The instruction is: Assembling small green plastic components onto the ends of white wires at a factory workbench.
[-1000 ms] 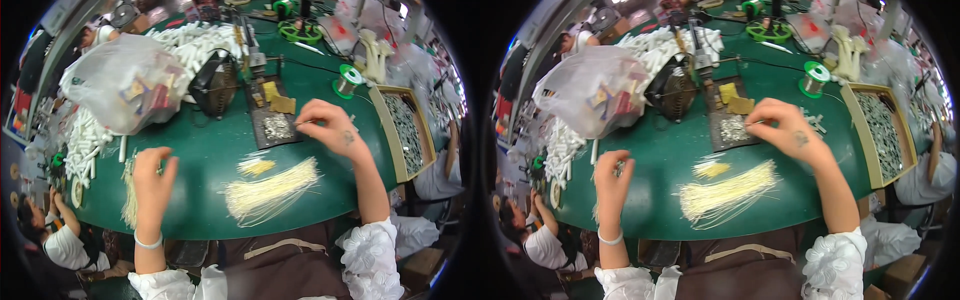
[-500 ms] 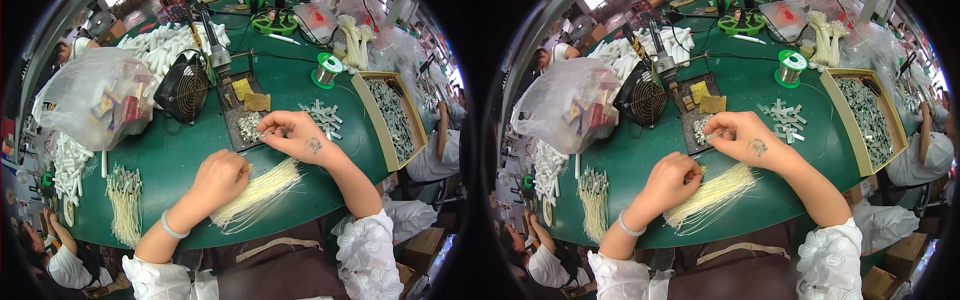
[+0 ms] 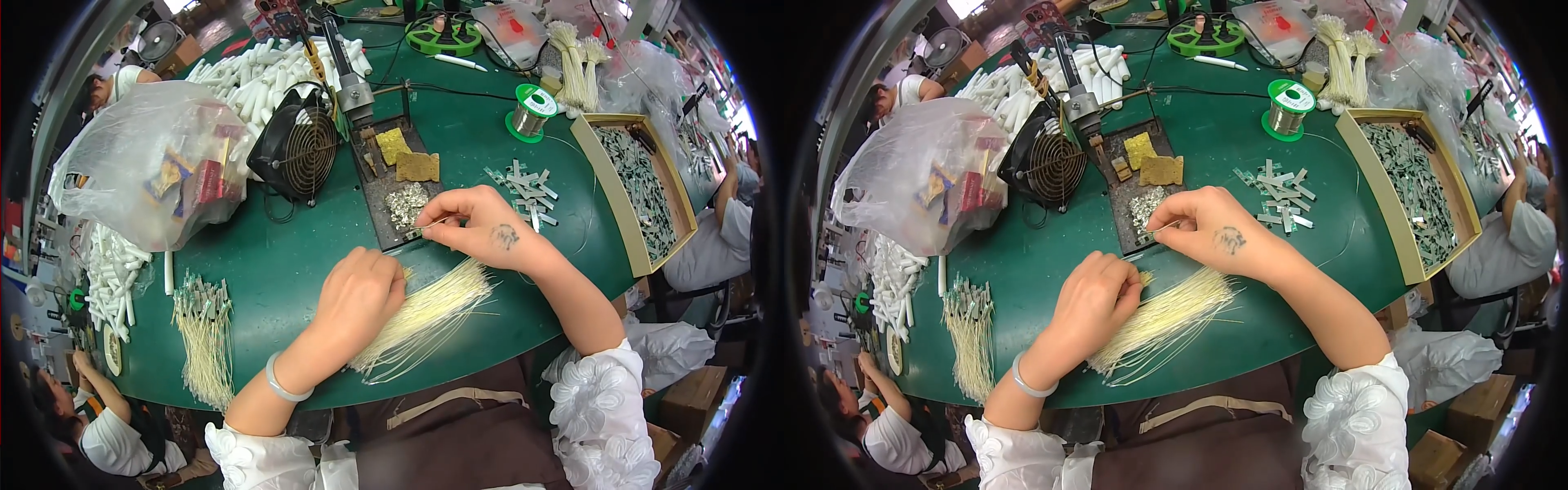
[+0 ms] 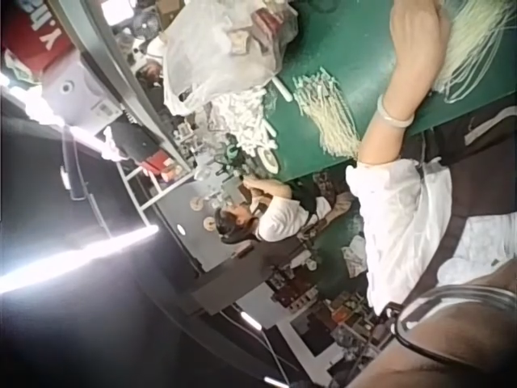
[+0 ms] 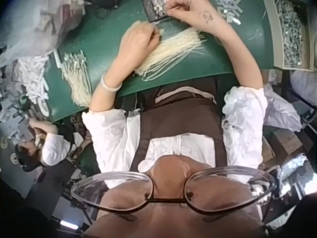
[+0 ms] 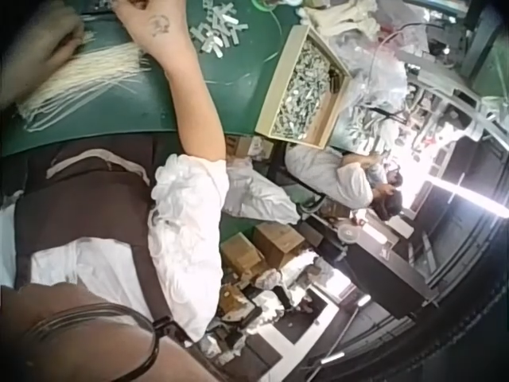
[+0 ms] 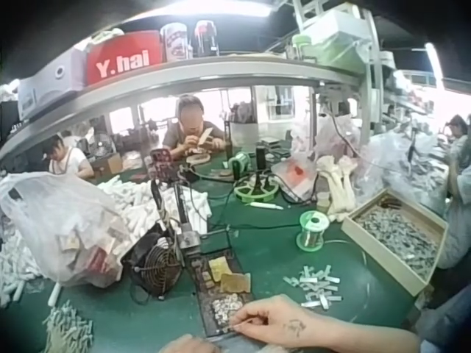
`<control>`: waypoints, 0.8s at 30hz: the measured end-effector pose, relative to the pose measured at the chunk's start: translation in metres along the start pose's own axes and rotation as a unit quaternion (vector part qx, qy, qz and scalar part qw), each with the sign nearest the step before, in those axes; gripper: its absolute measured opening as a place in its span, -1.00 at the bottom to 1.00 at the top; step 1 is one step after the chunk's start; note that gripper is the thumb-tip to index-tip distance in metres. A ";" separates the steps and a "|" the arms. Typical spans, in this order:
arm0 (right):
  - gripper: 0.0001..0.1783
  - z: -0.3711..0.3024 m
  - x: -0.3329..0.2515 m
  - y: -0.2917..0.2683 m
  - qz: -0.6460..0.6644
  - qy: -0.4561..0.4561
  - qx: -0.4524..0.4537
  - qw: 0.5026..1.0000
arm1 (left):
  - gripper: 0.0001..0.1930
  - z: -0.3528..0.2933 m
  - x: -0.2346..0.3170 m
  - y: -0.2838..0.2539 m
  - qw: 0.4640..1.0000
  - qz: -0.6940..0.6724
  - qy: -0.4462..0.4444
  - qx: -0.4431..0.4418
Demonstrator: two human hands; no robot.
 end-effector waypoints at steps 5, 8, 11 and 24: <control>-0.83 0.000 0.000 0.000 -0.005 -0.001 0.000 1.000 | -0.90 0.000 0.003 -0.009 1.000 -0.009 0.008 0.012; -0.83 0.000 -0.002 0.002 -0.003 -0.006 -0.007 1.000 | -0.89 -0.006 0.000 0.000 1.000 0.004 0.001 -0.008; -0.83 -0.001 -0.001 0.002 -0.006 -0.008 -0.008 1.000 | -0.89 -0.005 0.000 0.001 1.000 0.008 0.003 -0.014; -0.83 -0.002 -0.003 0.003 -0.018 -0.005 -0.015 1.000 | -0.90 -0.006 0.014 0.008 0.973 0.214 0.075 -0.041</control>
Point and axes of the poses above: each hand's wrist, its own z-axis towards the middle knuckle, its own y-axis out of the palm, x = y × z, the point moved 3 cm from there along z, towards the middle knuckle, and after that the axes turned 10 degrees about y, right-handed, at the moved point
